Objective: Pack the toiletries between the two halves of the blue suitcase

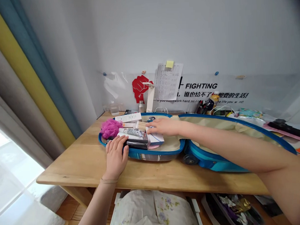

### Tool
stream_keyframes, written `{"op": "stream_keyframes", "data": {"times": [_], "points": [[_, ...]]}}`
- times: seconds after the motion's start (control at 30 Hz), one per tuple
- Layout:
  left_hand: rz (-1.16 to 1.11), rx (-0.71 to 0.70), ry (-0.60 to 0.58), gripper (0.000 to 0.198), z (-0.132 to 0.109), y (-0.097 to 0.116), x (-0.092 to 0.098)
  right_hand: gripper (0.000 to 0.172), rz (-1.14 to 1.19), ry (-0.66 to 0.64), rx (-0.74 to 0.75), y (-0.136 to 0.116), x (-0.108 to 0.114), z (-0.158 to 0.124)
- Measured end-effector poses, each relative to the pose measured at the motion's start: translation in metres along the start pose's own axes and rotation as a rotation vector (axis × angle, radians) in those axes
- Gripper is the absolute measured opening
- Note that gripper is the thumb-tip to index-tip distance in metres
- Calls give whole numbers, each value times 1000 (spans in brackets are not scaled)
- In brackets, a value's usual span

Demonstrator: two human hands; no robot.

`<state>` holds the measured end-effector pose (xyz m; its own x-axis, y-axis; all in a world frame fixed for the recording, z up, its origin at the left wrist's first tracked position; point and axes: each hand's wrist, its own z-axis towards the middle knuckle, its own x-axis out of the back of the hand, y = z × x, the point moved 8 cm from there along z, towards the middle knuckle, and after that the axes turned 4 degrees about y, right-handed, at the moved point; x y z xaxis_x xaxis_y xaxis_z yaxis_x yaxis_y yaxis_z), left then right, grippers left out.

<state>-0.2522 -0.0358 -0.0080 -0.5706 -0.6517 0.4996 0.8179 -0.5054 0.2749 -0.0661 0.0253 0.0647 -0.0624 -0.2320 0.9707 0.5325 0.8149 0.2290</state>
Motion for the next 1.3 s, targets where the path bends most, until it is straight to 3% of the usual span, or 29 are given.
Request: {"op": "stream_keyframes", "data": {"times": [0.13,0.27,0.4,0.5,0.63,0.77,0.87,1.03,1.13,1.2,1.3], "points": [[12,0,4,37,-1,-1,-1,53,106,-135,-21,-2,-25,1],[9,-1,-2,37,-2,-2,-2,65,168,-134,-86,9,-35,-10],[6,2,-5,37,-2,-2,-2,55,375,-97,-227,23,-38,-22],[1,7,-6,38,-1,-2,-2,66,511,-167,-303,15,-47,-30],[-2,21,-12,38,-1,-3,-3,72,525,-254,-364,-2,-56,-31],[10,6,-9,39,-2,-3,-2,67,483,-221,-388,-7,-48,-30],[22,-6,-5,40,-3,-3,-3,64,393,-103,-402,-5,-24,-41],[37,-24,-1,44,-5,-5,-3,61,213,140,-498,8,32,-108],[56,-78,4,43,-6,4,-2,53,165,388,-771,26,56,-183],[54,-144,-19,41,-8,19,-4,49,137,507,-1026,35,55,-242],[27,-248,-60,38,-10,54,-9,43,37,496,-1281,36,32,-316]]}}
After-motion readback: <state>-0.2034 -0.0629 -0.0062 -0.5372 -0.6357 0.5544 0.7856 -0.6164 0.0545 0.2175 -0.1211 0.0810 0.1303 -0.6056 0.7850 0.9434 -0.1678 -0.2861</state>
